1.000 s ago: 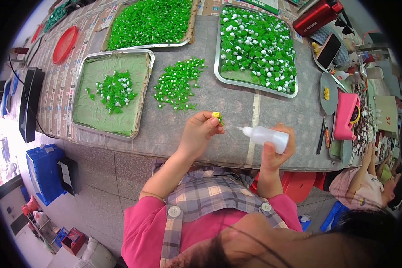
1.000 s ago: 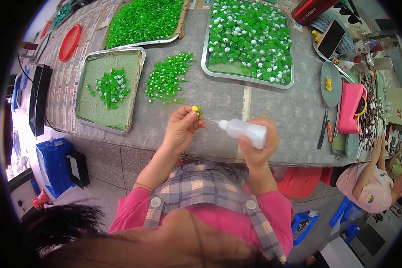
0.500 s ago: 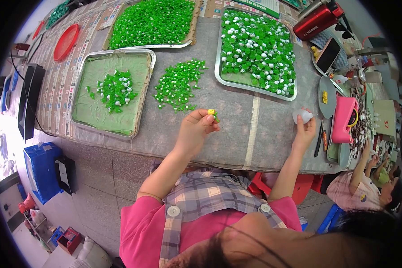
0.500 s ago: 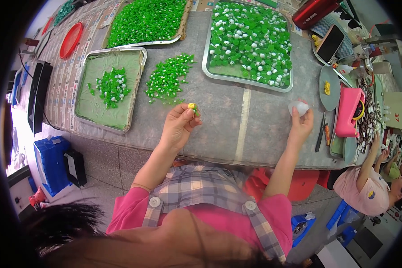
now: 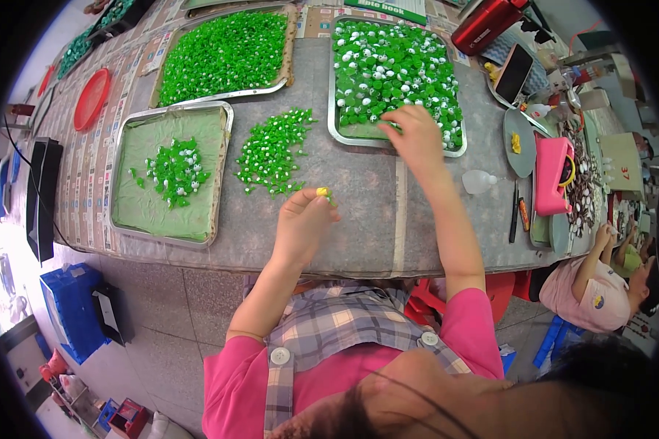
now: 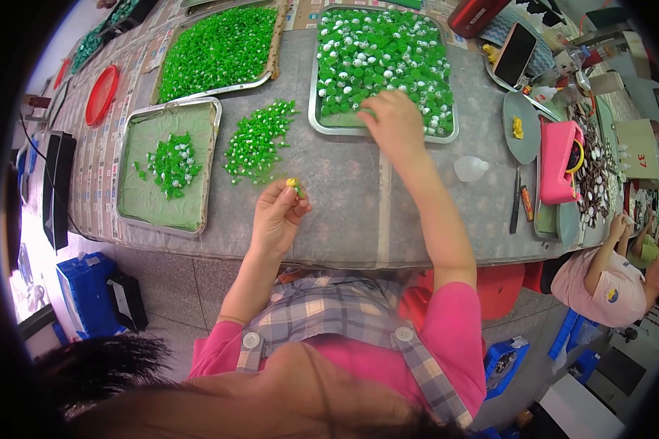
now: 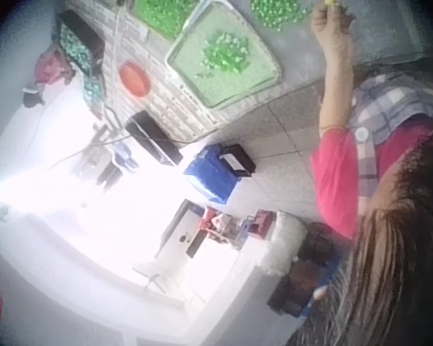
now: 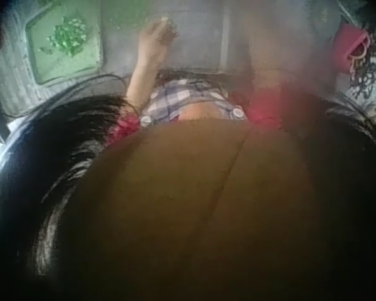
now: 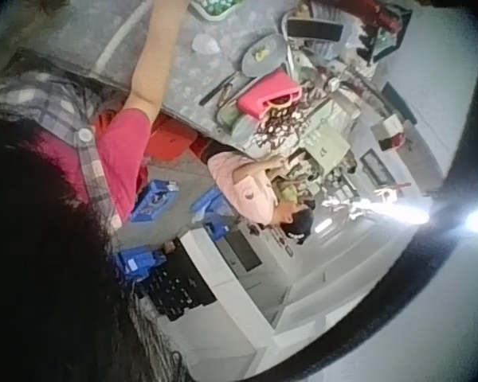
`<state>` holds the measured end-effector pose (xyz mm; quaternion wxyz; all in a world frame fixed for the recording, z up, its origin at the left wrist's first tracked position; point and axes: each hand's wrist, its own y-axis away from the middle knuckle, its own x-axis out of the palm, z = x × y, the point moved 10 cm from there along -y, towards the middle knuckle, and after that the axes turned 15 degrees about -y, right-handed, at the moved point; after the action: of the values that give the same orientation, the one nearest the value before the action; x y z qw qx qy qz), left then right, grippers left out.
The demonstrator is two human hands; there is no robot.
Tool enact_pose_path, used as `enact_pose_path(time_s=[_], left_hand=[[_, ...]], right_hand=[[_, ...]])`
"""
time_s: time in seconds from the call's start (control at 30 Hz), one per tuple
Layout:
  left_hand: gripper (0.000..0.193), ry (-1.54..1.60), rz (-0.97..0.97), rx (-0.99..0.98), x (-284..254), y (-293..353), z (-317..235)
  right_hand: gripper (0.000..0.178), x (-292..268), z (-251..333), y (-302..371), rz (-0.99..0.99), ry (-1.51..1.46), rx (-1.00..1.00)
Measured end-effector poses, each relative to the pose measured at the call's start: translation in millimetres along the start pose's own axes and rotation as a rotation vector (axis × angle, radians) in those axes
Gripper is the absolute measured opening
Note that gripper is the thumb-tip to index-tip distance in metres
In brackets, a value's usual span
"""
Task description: Assembling small green and white plastic toy components using glue.
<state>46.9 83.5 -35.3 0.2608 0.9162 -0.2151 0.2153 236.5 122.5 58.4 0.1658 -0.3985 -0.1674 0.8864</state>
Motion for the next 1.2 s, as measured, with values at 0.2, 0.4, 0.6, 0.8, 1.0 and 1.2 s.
enact_pose_path(time_s=[0.2, 0.4, 0.6, 0.8, 1.0, 1.2], left_hand=[[0.006, 0.034, -0.026, 0.006, -10, 0, 1], [0.007, 0.018, 0.015, 0.016, -7, -2, 1], [0.006, 0.023, 0.069, -0.051, 18, -4, 8], [0.005, 0.039, 0.065, -0.061, 19, -2, 13], [0.005, 0.016, 0.047, -0.050, 19, 0, 10], [0.005, -0.134, 0.007, 0.038, 12, 1, 4]], right_hand=[[0.015, 32, 2, -1, 0.090, 0.273, -0.095], [0.011, 8, 9, 31, 0.163, -0.249, 0.370], [0.016, 35, 29, 94, 0.215, -0.815, 0.500], [0.019, 40, 40, 107, 0.093, -0.983, 0.541], [0.018, 31, 36, 108, -0.014, -1.148, 0.603], [0.017, 35, 44, 102, 0.037, -1.206, 0.565]])
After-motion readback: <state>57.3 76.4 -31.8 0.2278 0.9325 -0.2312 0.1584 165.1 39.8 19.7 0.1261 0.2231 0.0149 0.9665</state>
